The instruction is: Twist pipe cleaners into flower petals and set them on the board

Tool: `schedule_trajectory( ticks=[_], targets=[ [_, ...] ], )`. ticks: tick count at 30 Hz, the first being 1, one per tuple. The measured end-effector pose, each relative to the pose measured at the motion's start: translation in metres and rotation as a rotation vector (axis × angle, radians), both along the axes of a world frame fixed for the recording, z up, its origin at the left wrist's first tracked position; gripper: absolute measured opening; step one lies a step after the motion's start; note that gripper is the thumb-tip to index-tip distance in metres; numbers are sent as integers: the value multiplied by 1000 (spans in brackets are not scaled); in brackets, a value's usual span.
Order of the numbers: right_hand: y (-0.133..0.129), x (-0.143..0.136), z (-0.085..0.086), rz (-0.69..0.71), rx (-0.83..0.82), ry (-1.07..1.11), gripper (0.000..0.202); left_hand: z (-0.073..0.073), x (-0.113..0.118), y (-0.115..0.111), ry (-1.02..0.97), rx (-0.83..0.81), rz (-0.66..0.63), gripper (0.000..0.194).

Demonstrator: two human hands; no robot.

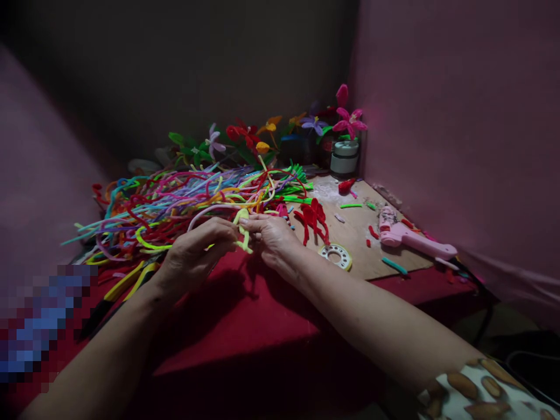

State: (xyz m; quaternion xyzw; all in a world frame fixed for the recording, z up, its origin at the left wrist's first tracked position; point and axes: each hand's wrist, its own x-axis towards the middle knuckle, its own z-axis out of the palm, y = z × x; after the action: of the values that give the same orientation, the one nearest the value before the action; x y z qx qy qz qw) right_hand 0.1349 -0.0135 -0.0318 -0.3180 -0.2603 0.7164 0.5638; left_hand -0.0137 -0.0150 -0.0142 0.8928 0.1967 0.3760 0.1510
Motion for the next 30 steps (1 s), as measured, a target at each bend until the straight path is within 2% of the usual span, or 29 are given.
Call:
schedule_trajectory(
  ticks=[4,10,14,18,24,30],
  targets=[
    [-1,-1,0,1,61,-37,14,6,0,-2,-31,-48,40,11],
    [-4,0,1,3,86,-155,10,12,-4,-2,63,-8,187,7],
    [-5,2,0,25,163,-249,6,12,-5,-1,117,55,246,9],
    [-7,2,1,43,234,-349,8,13,-6,-1,137,96,269,10],
    [-11,-2,7,31,198,-445,10,13,-9,0,190,160,265,11],
    [-13,-4,6,-9,188,-517,8,8,-10,3,236,232,254,10]
  ],
)
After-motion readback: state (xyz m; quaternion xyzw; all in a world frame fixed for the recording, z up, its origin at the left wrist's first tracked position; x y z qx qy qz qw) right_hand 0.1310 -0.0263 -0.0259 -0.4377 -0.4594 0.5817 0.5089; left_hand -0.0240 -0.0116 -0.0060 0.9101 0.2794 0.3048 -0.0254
